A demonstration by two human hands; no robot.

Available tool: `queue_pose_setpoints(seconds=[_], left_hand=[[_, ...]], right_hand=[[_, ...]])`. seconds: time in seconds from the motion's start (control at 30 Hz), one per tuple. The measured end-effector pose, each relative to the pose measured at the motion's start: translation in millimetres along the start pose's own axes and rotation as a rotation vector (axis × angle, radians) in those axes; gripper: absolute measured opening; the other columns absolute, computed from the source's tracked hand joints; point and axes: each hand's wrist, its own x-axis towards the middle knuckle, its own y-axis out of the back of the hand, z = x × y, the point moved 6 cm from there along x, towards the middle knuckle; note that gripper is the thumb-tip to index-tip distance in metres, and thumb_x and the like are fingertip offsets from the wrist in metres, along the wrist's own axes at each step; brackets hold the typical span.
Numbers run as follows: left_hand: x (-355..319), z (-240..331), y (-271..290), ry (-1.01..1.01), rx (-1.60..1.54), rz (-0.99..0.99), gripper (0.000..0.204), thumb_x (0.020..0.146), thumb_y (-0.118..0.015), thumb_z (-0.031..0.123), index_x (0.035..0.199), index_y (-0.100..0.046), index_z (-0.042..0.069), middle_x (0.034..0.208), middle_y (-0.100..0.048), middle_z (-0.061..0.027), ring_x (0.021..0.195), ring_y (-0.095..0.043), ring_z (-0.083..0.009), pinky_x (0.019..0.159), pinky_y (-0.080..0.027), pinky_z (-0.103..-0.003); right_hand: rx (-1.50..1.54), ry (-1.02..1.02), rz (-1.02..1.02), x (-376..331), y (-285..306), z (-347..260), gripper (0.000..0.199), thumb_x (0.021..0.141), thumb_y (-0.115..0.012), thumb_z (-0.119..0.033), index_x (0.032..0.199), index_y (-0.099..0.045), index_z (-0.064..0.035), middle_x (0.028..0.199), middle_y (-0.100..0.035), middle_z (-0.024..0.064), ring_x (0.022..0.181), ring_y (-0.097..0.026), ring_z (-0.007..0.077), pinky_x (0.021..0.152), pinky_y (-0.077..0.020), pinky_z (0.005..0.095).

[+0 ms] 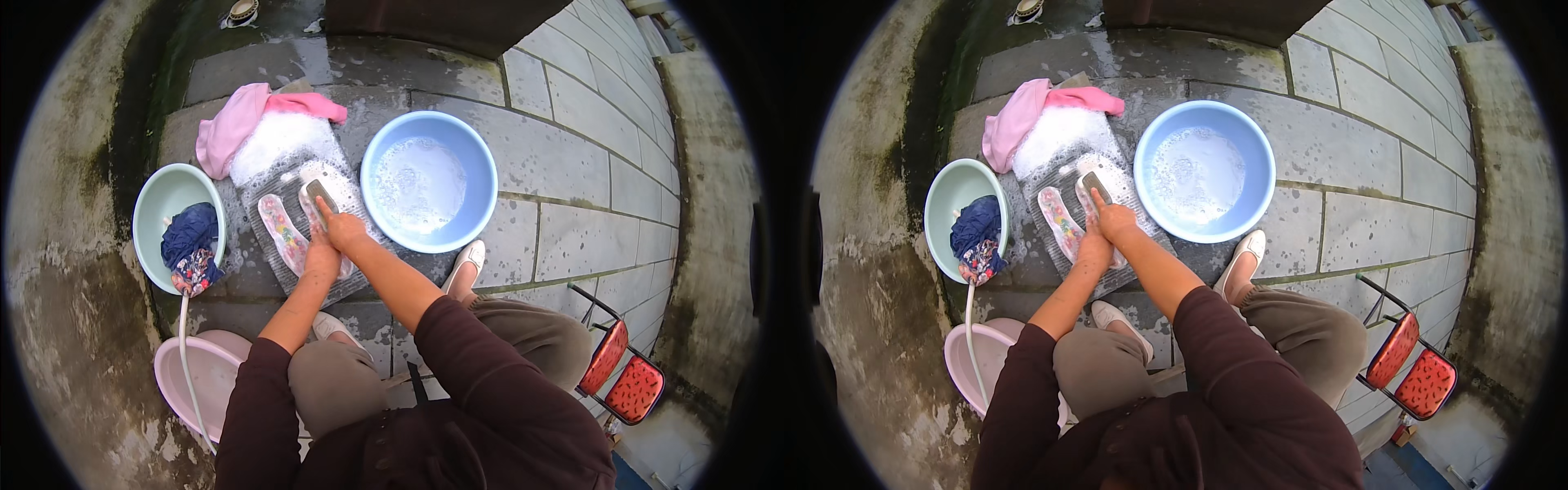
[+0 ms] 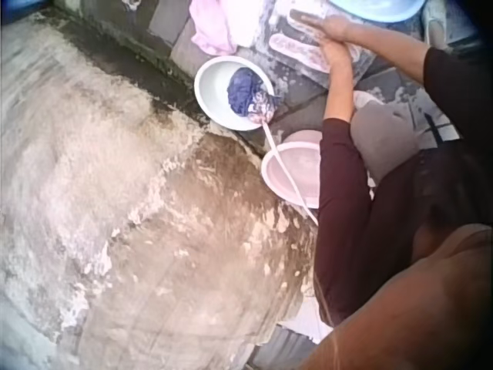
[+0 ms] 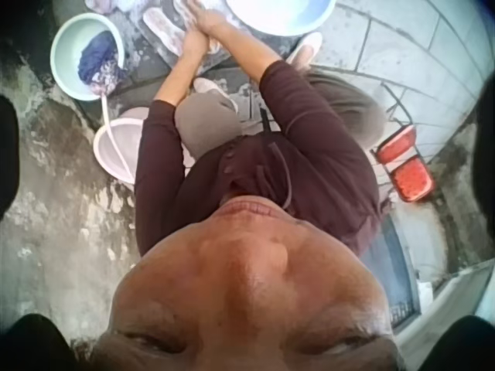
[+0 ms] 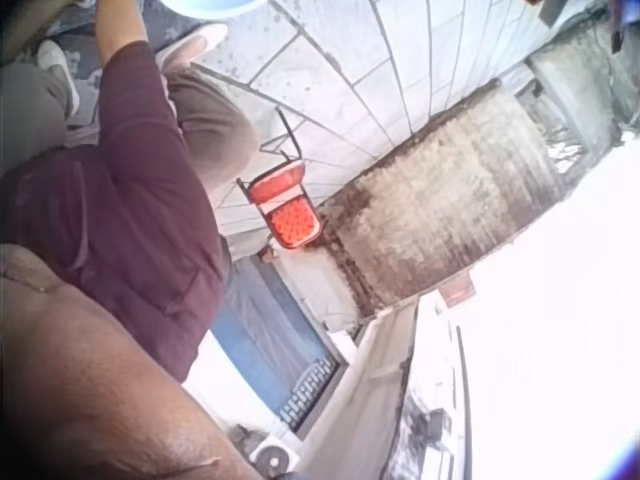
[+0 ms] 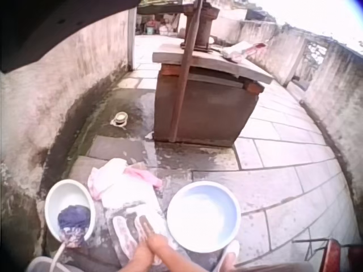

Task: The person scrubs a pair of slippers and a pink shirt on a washboard using a brush and soapy water. They rinse the slippers and place them in a basin, then continue scrubbing the shirt.

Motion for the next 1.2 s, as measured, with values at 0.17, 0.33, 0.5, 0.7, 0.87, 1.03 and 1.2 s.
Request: queue_pose_setpoints(seconds=[0.17, 0.33, 0.5, 0.7, 0.87, 1.03, 1.2], left_hand=[[-2, 8, 6, -0.026, -0.007, 0.03, 0.103, 0.064, -0.083, 0.03, 0.147, -0.027, 0.002, 0.149, -0.024, -0.0307, 0.14, -0.022, -0.044, 0.107, -0.04, -0.039], [-6, 6, 8, -0.051, 0.001, 0.073, 0.1, 0.064, -0.083, 0.028, 0.144, -0.032, 0.0, 0.148, -0.026, -0.0319, 0.14, -0.023, -0.0432, 0.105, -0.042, -0.038], [-10, 4, 8, 0.009, -0.091, 0.114, 0.089, 0.065, -0.082, 0.023, 0.135, -0.039, -0.012, 0.147, -0.028, -0.0329, 0.139, -0.025, -0.0433, 0.105, -0.043, -0.038], [-11, 2, 12, 0.065, -0.189, 0.109, 0.081, 0.067, -0.078, 0.017, 0.131, -0.041, -0.018, 0.145, -0.029, -0.0342, 0.138, -0.029, -0.0432, 0.1, -0.047, -0.036], [6, -10, -14, 0.1, -0.228, 0.202, 0.088, 0.068, -0.078, 0.021, 0.133, -0.035, -0.019, 0.146, -0.027, -0.0354, 0.139, -0.025, -0.0433, 0.103, -0.044, -0.036], [-29, 0, 22, -0.082, 0.17, -0.01, 0.052, 0.088, -0.051, 0.012, 0.134, -0.044, -0.011, 0.146, -0.028, -0.0354, 0.137, -0.028, -0.0476, 0.101, -0.046, -0.039], [-10, 20, 24, -0.137, 0.159, -0.01, 0.05, 0.089, -0.05, 0.012, 0.13, -0.045, -0.016, 0.146, -0.03, -0.0335, 0.135, -0.033, -0.0476, 0.098, -0.048, -0.039]], right_hand=[[-0.018, 0.002, 0.043, 1, 1, 7, 0.067, 0.097, -0.043, -0.04, 0.153, -0.009, -0.0286, 0.114, -0.065, 0.0201, 0.102, -0.065, 0.0337, 0.089, -0.05, 0.0445], [-0.021, 0.032, 0.056, 0, -1, 3, 0.066, 0.096, -0.043, -0.036, 0.153, -0.011, -0.0281, 0.111, -0.066, 0.0201, 0.099, -0.065, 0.0336, 0.086, -0.0506, 0.0446], [0.012, 0.094, 0.159, -25, -31, 40, 0.071, 0.092, -0.043, -0.016, 0.152, -0.008, -0.0318, 0.085, -0.067, 0.0245, 0.079, -0.067, 0.0395, 0.073, -0.0512, 0.0499], [-0.065, 0.094, 0.106, -36, -38, 38, 0.068, 0.093, -0.041, -0.018, 0.152, -0.01, -0.0308, 0.087, -0.066, 0.0286, 0.077, -0.067, 0.0421, 0.071, -0.0508, 0.0535], [-0.088, 0.101, 0.172, 27, 22, -8, 0.07, 0.091, -0.041, -0.012, 0.153, -0.011, -0.0279, 0.096, -0.067, 0.0259, 0.087, -0.067, 0.0387, 0.078, -0.0524, 0.0494], [-0.1, 0.078, 0.032, -40, -32, 40, 0.072, 0.09, -0.038, -0.009, 0.153, -0.008, -0.0297, 0.089, -0.066, 0.0291, 0.083, -0.068, 0.0401, 0.075, -0.0532, 0.0492], [-0.158, 0.115, 0.203, -8, -16, 45, 0.066, 0.095, -0.04, -0.015, 0.153, -0.011, -0.0287, 0.077, -0.066, 0.026, 0.071, -0.066, 0.0414, 0.066, -0.0508, 0.0526]])
